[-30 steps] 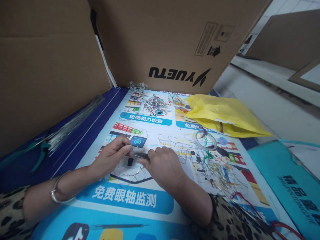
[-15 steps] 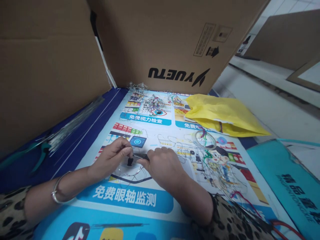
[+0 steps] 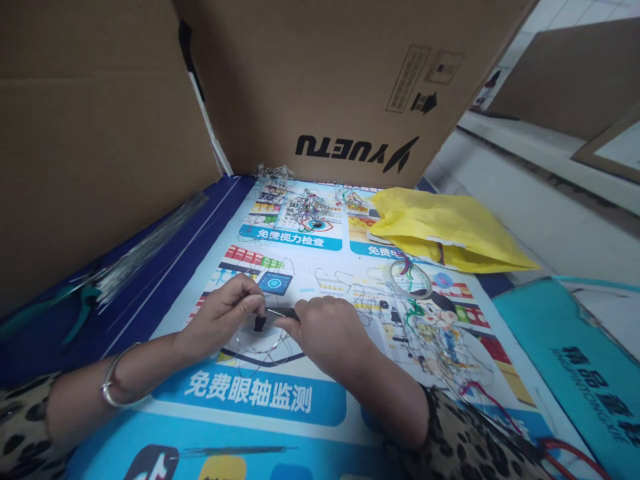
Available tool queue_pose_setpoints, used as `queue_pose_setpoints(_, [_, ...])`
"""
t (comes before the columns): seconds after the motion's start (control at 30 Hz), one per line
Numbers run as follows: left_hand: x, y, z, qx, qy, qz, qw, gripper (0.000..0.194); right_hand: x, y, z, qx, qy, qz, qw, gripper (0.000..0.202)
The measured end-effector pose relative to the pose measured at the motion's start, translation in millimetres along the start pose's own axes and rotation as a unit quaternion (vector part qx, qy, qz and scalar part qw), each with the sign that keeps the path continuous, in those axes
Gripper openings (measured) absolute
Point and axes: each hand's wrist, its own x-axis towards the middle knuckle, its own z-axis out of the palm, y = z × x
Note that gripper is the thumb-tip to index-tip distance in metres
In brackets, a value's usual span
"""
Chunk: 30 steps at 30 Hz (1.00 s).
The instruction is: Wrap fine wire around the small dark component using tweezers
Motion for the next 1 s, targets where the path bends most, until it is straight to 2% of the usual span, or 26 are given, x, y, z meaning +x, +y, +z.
queue_pose_setpoints(0.17, [1.8,-1.6,-0.7,-0.002,-0.008,-0.006,1.0,0.015,0.2,1.7,2.4,-0.007,0.0,0.013,1.0,0.05])
queue_pose_setpoints(0.53, [2.1,-3.3,1.3,-0.033,0.014,-0.033,0.999,0.015,1.9,0.4,8.9,-0.043,0.038,0.02,0.998,0.043])
queue_pose_setpoints(0.83, [3.8,-0.2,0.4,-0.01,0.042,0.015,0.999,0.015,4.2,-2.8,4.9,-0.057,0.036,0.018,0.998,0.041])
queue_pose_setpoints(1.0, [4.1,-0.7,1.2,-0.011,0.029,0.001,1.0,0.015,3.4,-3.2,5.6,-0.051,0.034,0.014,0.998,0.041])
